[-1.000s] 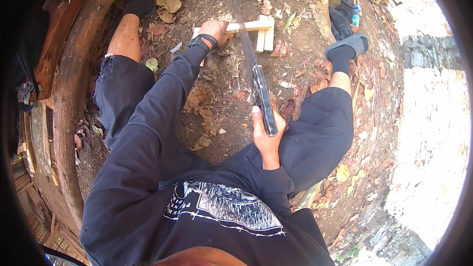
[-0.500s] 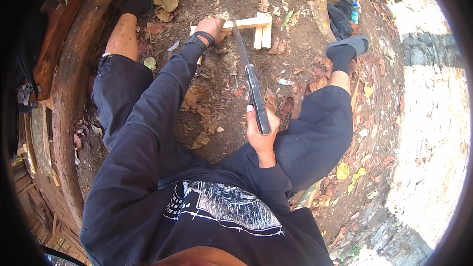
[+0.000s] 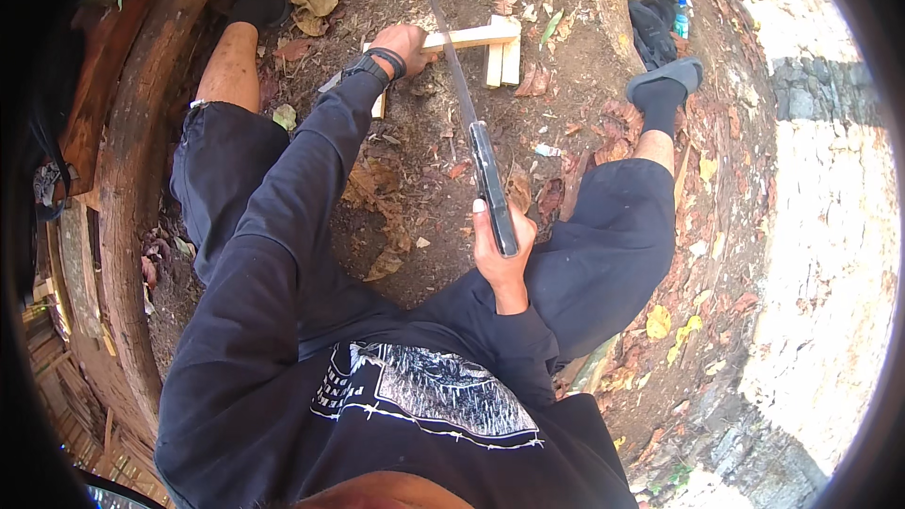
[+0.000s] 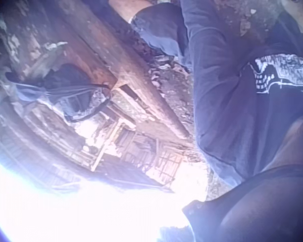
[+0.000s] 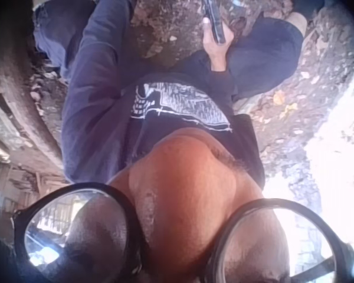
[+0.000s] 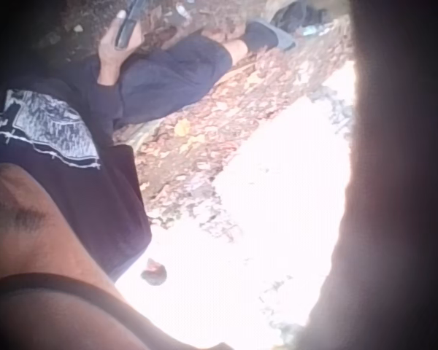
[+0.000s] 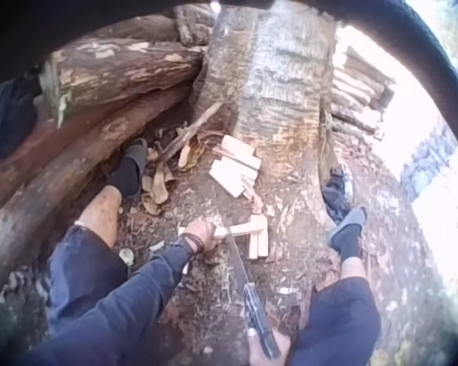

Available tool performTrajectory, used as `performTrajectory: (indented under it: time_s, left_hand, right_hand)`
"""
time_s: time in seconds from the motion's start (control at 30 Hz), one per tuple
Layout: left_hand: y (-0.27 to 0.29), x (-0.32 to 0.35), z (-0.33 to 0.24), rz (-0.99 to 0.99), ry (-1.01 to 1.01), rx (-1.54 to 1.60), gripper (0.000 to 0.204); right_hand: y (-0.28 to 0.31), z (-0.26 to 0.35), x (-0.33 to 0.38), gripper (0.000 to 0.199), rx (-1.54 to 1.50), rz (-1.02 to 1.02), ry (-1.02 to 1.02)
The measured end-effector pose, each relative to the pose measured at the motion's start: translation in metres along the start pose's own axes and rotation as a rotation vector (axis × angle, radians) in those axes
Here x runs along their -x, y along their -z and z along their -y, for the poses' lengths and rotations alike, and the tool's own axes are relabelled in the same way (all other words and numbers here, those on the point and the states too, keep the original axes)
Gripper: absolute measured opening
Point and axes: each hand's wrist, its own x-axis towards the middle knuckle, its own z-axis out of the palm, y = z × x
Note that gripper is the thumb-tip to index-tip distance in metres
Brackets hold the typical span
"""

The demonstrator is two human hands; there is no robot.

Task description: The person sits on the ground and uses a hand saw to cut small rectangular pieces of light-colored wood. They hold the wood with one hand and saw with the other, producing small cut segments that accumulate on the ground.

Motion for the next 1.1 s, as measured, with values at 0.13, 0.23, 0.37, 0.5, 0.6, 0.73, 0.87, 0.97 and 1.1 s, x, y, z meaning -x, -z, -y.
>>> performTrajectory:
  time_s: [0.13,0.23,0.37,0.5,0.6,0.73,0.87,0.97,1.1]
  left_hand:
    - [0.000,0.002,-0.001,-0.028,0.019,0.010,0.041]
    - [-0.003,0.002,-0.002,-0.065,0.018,0.006,0.038]
    - [-0.007,0.000,-0.003,-0.096,0.026,-0.030,0.033]
    - [-0.010,-0.001,-0.001,-0.113,0.046,-0.047,0.030]
    - [-0.013,-0.002,-0.001,-0.112,0.077,-0.048,0.030]
    - [-0.016,-0.006,-0.007,-0.118,0.095,-0.052,0.032]
    - [-0.011,-0.009,-0.002,-0.097,0.115,-0.053,0.033]
    - [-0.021,-0.002,-0.005,-0.154,0.092,-0.082,0.031]
    - [-0.023,0.001,-0.005,-0.165,0.016,-0.132,0.030]
  right_hand:
    - [-0.001,-0.002,0.001,0.020,-0.019,0.006,-0.039]
    - [-0.001,-0.001,0.002,0.019,-0.033,-0.003,-0.043]
    - [-0.002,-0.002,0.000,0.018,-0.025,-0.009,-0.031]
    - [-0.003,-0.003,-0.002,0.017,0.008,0.004,-0.015]
    - [-0.001,-0.004,-0.001,0.016,0.044,0.029,-0.010]
    - [0.000,-0.004,0.004,0.015,0.000,0.000,-0.037]
    - [0.013,0.000,0.030,0.011,0.056,0.026,-0.048]
    - [0.018,0.002,0.042,0.008,0.066,0.029,-0.053]
    - [0.003,0.001,0.018,0.010,0.049,0.012,0.012]
